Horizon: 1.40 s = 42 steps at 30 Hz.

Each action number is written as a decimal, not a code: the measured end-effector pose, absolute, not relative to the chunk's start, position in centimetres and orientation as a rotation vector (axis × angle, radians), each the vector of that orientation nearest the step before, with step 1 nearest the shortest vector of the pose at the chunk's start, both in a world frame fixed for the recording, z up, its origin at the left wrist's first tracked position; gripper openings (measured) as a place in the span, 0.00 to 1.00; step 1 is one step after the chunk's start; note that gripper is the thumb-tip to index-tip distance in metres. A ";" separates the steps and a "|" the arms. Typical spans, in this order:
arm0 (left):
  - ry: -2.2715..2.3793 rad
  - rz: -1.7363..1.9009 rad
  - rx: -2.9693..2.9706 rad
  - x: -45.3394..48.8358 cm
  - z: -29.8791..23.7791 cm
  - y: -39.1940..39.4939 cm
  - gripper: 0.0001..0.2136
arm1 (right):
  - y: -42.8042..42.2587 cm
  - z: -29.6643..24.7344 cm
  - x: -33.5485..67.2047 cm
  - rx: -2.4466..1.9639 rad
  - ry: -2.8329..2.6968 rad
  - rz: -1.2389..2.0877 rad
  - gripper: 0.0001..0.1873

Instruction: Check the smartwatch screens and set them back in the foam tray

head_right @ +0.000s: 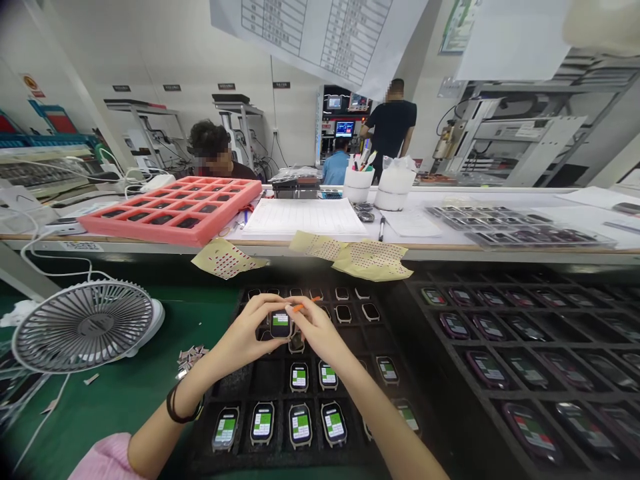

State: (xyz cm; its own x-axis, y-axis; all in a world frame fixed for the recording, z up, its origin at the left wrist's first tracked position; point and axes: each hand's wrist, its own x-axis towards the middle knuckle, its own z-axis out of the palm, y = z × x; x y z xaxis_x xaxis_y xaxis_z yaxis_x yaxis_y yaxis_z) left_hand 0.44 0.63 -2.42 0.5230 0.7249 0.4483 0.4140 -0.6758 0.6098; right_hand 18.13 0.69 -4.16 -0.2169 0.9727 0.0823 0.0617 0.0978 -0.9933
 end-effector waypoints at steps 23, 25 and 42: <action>0.705 1.248 2.654 0.6 -2.3 -0.4 0.29 | 0.2 -3.3 19.7 -0.644 -1.425 1.846 0.23; 0.717 1.267 2.650 0.6 -2.4 -0.3 0.30 | 0.0 -3.1 19.8 -0.614 -1.436 1.816 0.24; 0.636 1.341 2.658 0.6 -2.5 0.1 0.27 | -1.0 -2.9 18.2 -0.730 -1.365 1.692 0.29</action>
State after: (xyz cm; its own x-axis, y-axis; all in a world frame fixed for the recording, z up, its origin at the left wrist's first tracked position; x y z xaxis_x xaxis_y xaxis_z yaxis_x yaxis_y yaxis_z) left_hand 0.62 0.13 -2.49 0.5258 0.4071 0.7469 0.3211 -0.9081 0.2689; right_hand 18.18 -1.01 -2.86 -0.4929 0.8682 0.0567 -0.2391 -0.0724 -0.9683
